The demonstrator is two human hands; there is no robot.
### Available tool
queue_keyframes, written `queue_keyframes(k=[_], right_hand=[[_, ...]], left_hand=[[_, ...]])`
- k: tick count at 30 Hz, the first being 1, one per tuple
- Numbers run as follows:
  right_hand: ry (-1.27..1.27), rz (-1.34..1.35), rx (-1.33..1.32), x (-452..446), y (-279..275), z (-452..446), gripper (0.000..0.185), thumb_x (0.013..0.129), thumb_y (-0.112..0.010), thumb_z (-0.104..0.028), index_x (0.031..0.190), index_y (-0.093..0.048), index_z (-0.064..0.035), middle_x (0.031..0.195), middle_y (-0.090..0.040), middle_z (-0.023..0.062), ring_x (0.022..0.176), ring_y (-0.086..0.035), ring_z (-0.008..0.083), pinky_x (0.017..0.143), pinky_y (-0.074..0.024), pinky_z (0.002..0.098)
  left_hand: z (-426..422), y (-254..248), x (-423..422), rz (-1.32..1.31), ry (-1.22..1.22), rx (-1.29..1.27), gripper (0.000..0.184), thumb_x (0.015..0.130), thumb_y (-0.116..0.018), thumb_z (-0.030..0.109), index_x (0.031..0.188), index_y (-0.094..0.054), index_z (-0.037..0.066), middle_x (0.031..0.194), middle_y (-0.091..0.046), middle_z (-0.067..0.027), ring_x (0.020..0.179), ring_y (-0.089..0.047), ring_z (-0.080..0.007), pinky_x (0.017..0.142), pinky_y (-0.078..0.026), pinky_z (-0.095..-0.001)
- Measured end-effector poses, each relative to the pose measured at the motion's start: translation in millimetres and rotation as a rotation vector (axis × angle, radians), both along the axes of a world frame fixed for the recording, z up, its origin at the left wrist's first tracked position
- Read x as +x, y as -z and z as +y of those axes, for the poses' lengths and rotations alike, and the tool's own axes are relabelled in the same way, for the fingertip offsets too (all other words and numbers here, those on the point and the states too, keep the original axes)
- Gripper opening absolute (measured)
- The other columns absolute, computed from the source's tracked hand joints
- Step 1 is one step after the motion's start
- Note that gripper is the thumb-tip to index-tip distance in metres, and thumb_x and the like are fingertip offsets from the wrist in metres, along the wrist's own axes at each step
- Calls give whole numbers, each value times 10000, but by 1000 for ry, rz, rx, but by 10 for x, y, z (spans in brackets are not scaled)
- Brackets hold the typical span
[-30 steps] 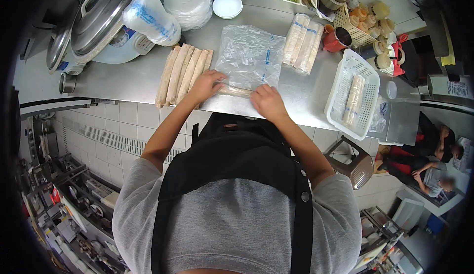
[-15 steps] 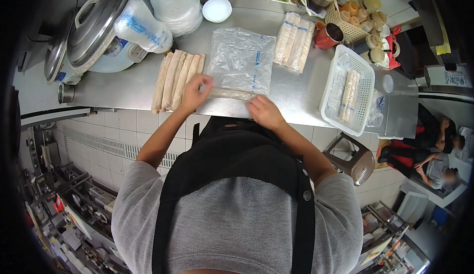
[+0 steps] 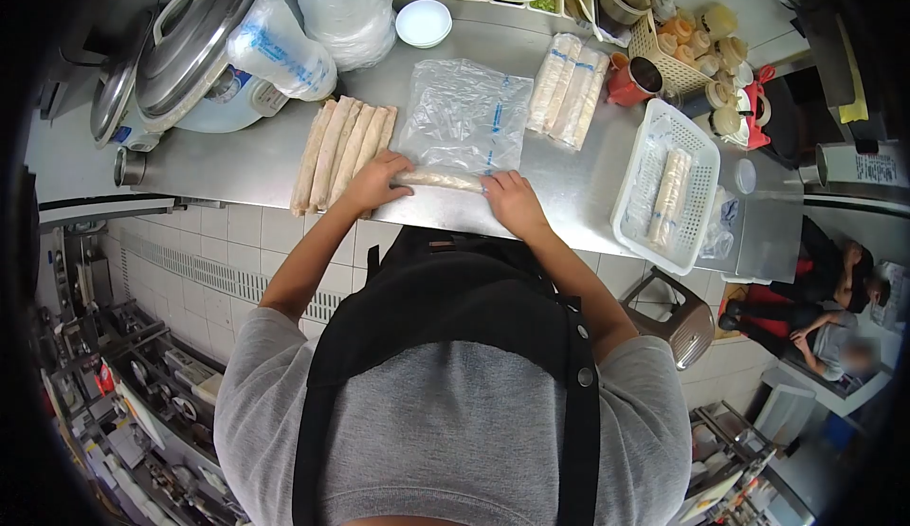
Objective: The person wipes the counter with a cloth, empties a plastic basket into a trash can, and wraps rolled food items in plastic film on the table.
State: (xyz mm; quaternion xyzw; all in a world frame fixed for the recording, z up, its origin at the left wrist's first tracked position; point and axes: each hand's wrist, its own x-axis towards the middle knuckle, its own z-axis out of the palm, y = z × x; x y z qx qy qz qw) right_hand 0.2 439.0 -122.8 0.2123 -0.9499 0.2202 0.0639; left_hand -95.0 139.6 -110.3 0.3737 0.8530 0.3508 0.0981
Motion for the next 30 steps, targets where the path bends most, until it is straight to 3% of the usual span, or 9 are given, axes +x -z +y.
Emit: queue_keyframes(k=[5,7,9,11,13,15,18,23,30], right_hand=[[94,-172,-152,-161,39,88,165,852,-586,-140,990,-595,-50,962,-586,130,940,-544,317,839,-461,381],[119,-113,-138,-218,63,86,142,846,-579,-131,965,-601,-58,939,-588,124,933,-547,307,838,-453,390],[134,-52,-125,-268,62,65,121,840,-571,-122,941,-606,-66,916,-590,119,925,-550,298,838,-445,400],[186,-103,128,-309,36,31,148,806,-564,-107,943,-612,-79,939,-579,109,941,-544,283,838,-420,415],[220,-65,196,-330,-74,-57,174,787,-563,-102,952,-613,-81,968,-577,103,957,-536,274,835,-410,417],[251,-22,265,-433,-195,-163,201,768,-562,-97,962,-614,-82,997,-575,98,973,-528,265,833,-400,419],[154,138,109,-689,-307,-461,266,759,-561,-86,1021,-609,-70,1058,-570,88,1022,-511,266,854,-406,416],[-333,159,-56,-1399,-424,-1348,357,796,-525,-66,1151,-562,-58,1172,-545,97,1126,-488,278,929,-406,399],[-600,238,86,-2049,-151,-2212,374,850,-454,-82,1216,-530,-72,1327,-485,82,1273,-412,239,1026,-353,380]], left_hand=[[-19,139,-120,48,-54,15,332,715,-743,145,1011,-617,64,963,-593,-120,960,-554,-314,838,-455,-391],[32,145,-162,-108,-93,-53,247,787,-682,144,1016,-634,64,1026,-567,-118,988,-530,-308,836,-446,-377],[86,151,-191,-74,-128,-103,226,806,-659,152,1016,-642,69,1054,-556,-114,1009,-519,-307,839,-442,-375],[141,157,-172,-40,-168,-156,210,824,-636,160,1015,-650,75,1081,-546,-110,1031,-508,-307,842,-439,-373],[204,83,-137,235,-215,-252,245,822,-629,164,1055,-633,89,1115,-547,-108,1072,-489,-300,866,-419,-405],[224,-36,-67,272,-275,-262,290,811,-637,165,1091,-610,93,1140,-538,-113,1095,-474,-305,888,-401,-422],[93,-136,117,321,-467,-233,393,790,-652,164,1165,-560,87,1178,-521,-128,1130,-450,-322,929,-368,-449],[-353,-304,381,365,-899,-260,565,772,-654,140,1282,-451,10,1237,-495,-186,1181,-428,-371,980,-351,-464],[-595,-21,607,260,-1003,-331,586,779,-613,111,1322,-419,2,1337,-443,-237,1257,-396,-404,1023,-319,-515]])
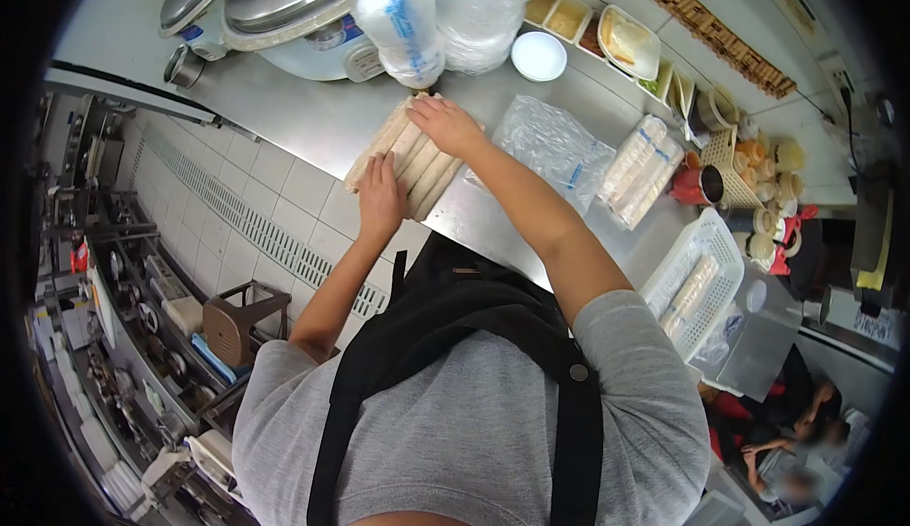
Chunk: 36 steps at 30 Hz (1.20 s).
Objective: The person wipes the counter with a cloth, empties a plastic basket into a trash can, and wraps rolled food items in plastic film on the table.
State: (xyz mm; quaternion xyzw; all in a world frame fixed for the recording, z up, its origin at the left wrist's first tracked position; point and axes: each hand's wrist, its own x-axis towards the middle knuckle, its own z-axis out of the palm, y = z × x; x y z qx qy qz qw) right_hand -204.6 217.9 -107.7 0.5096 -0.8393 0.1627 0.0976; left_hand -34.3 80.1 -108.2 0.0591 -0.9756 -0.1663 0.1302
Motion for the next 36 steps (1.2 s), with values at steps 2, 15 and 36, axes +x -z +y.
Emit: queue_keyframes(k=[2,15,36], right_hand=[[-49,21,21,-85,56,-26,377,851,-451,-79,1219,-533,-72,1323,-493,86,1274,-414,239,1031,-350,380],[-254,-71,235,-228,-287,38,188,792,-513,-86,950,-609,-57,1003,-575,105,1100,-508,253,986,-365,390],[588,-885,-118,1040,-86,2420,242,782,-697,-174,996,-631,-84,913,-657,126,840,-630,283,746,-494,367]], left_hand=[[39,8,42,-4,-2,-44,592,795,-613,107,1334,-399,-11,1329,-448,-246,1256,-405,-398,1035,-331,-486],[73,-226,-105,-48,-104,148,564,734,-677,102,1248,-463,10,1090,-566,-198,971,-507,-369,838,-408,-462],[819,116,-1119,-333,804,676,228,729,-726,19,949,-684,59,879,-560,-44,688,-486,-129,630,-423,-245]])
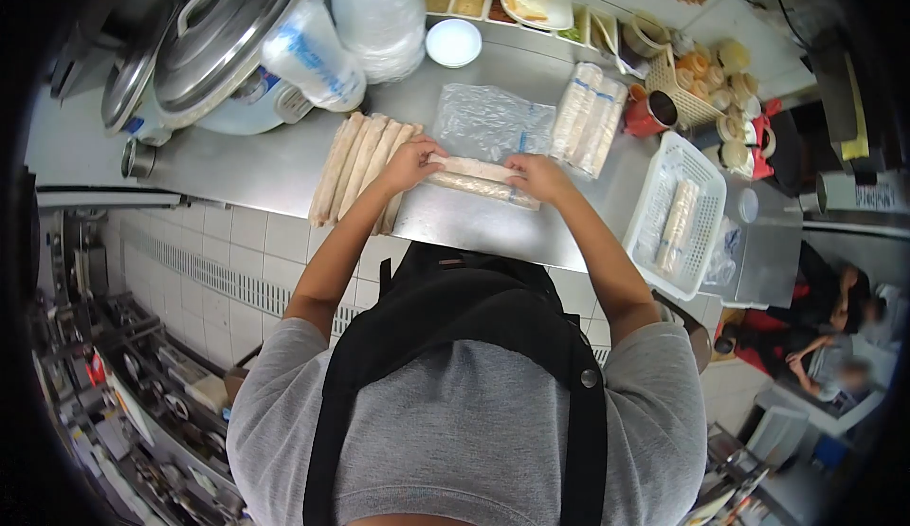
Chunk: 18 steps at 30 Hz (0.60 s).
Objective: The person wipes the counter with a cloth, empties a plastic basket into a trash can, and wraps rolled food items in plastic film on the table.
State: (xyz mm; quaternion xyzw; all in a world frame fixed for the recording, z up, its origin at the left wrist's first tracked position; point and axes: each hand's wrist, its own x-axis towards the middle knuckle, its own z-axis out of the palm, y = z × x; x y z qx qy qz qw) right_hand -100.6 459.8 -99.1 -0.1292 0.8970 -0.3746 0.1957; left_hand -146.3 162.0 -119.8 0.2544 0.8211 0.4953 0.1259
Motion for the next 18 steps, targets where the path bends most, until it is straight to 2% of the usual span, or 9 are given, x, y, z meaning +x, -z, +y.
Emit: queue_keyframes(k=[4,6,7,9,13,15,18], right_hand=[[11,204,136,216,118,-39,275,798,-676,-185,1043,-625,-72,986,-642,121,935,-593,287,820,-474,352],[28,336,199,285,148,-90,304,797,-675,-231,1054,-631,-73,1044,-610,110,1015,-540,281,864,-439,374],[36,334,199,332,137,-131,304,797,-675,-231,1054,-631,-73,1044,-610,110,1015,-540,281,864,-439,374],[50,428,392,433,65,-216,363,812,-648,-285,1097,-604,-64,1111,-573,93,1064,-501,270,898,-403,396],[27,545,415,585,-27,-258,429,822,-628,-310,1156,-567,-48,1125,-546,98,1059,-490,263,908,-375,399],[-40,644,422,606,69,-225,491,827,-618,-318,1213,-523,-31,1068,-567,107,1025,-504,252,898,-373,387],[-79,699,421,568,181,-170,432,837,-603,-301,1172,-537,-37,1014,-584,117,1001,-519,247,882,-382,377]], left_hand=[[16,68,-52,25,69,-62,219,737,-718,34,952,-682,55,911,-576,-69,716,-534,-180,672,-453,-274],[4,91,-75,199,122,-177,214,750,-715,132,952,-682,69,959,-599,-96,852,-573,-259,774,-474,-348],[9,97,-74,199,130,-177,214,750,-715,132,952,-682,69,959,-599,-96,852,-573,-259,774,-474,-348],[29,89,-67,433,147,-285,277,762,-712,238,973,-670,65,988,-595,-104,961,-544,-295,859,-443,-380],[97,-137,87,409,200,-268,329,757,-716,283,1002,-661,70,1017,-576,-116,1036,-514,-306,888,-427,-406],[110,-153,149,515,231,-399,412,747,-723,333,1049,-634,68,1033,-576,-108,1033,-518,-308,889,-431,-403],[97,-130,127,531,250,-417,412,782,-697,328,1087,-612,65,1019,-599,-122,1003,-537,-314,881,-438,-407]])
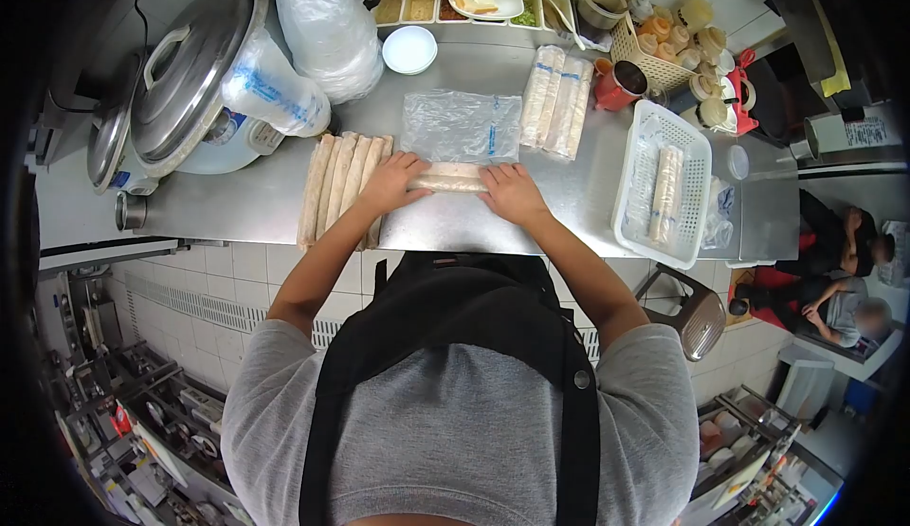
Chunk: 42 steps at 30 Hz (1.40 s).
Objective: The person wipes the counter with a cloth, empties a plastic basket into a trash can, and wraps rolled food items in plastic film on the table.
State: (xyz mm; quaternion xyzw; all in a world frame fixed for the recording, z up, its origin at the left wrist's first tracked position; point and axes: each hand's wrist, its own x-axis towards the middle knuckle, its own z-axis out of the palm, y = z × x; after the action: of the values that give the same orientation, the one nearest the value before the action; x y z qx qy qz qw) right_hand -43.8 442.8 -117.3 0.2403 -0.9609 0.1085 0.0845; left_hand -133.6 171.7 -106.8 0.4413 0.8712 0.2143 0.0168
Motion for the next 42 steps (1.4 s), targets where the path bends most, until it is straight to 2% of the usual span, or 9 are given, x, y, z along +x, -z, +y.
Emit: queue_keyframes(k=[6,13,15,18,27,32,34,36,42], right_hand=[[67,-316,32,-399,-140,48,195,862,-559,-225,934,-613,-52,973,-604,102,999,-530,250,855,-409,371],[220,-231,-21,-882,-169,43,175,850,-578,-222,930,-646,-82,993,-610,75,1056,-510,255,882,-411,404],[283,-414,105,-985,-255,25,181,839,-592,-219,942,-642,-79,1044,-602,80,1089,-504,255,889,-407,421],[227,-289,190,-1098,-345,-151,190,828,-602,-211,964,-629,-80,1051,-603,81,1091,-513,255,889,-409,430],[-479,-82,-124,-1409,-259,-1844,243,831,-486,-100,1047,-595,-94,1133,-580,65,1127,-502,244,911,-416,410],[-622,169,-181,-1693,52,-2575,312,859,-457,-120,1146,-579,-106,1171,-577,61,1189,-479,229,1011,-374,409],[-672,260,-126,-1772,56,-2670,332,864,-455,-130,1174,-572,-110,1176,-579,63,1199,-478,224,1041,-357,407],[-779,90,86,-1833,2,-2634,276,858,-463,-130,1103,-591,-116,1107,-598,56,1142,-518,217,1061,-345,410],[-864,182,30,-1728,-390,-2384,105,834,-484,-112,878,-580,-121,916,-579,27,1009,-564,204,1015,-388,379]], left_hand=[[15,-5,-316,-285,-152,-36,295,858,-606,309,1018,-616,62,950,-644,-132,952,-562,-320,855,-436,-426],[271,124,-475,44,-364,59,255,875,-575,317,942,-617,75,873,-657,-129,883,-576,-301,831,-424,-435],[297,86,-470,-41,-429,-130,223,873,-579,303,946,-618,96,925,-650,-118,953,-564,-290,840,-409,-438],[199,58,-332,12,-501,-18,207,856,-599,275,967,-616,102,994,-630,-103,1020,-540,-287,844,-402,-443],[-1133,-179,486,188,-998,8,449,784,-655,167,1199,-506,81,1069,-578,-182,1048,-519,-330,875,-410,-465],[-1337,-157,804,-116,-1249,-63,502,757,-664,114,1222,-483,73,884,-632,-176,820,-615,-365,704,-501,-447],[-1290,-151,853,-21,-1240,-53,511,736,-670,80,1212,-483,73,793,-635,-163,737,-625,-361,648,-503,-447],[-1262,-164,884,66,-1198,-13,503,726,-668,55,1196,-489,81,826,-634,-164,779,-620,-354,670,-501,-442],[-1289,-264,938,99,-1081,55,470,725,-644,4,1169,-500,62,988,-599,-159,872,-596,-319,747,-498,-405]])
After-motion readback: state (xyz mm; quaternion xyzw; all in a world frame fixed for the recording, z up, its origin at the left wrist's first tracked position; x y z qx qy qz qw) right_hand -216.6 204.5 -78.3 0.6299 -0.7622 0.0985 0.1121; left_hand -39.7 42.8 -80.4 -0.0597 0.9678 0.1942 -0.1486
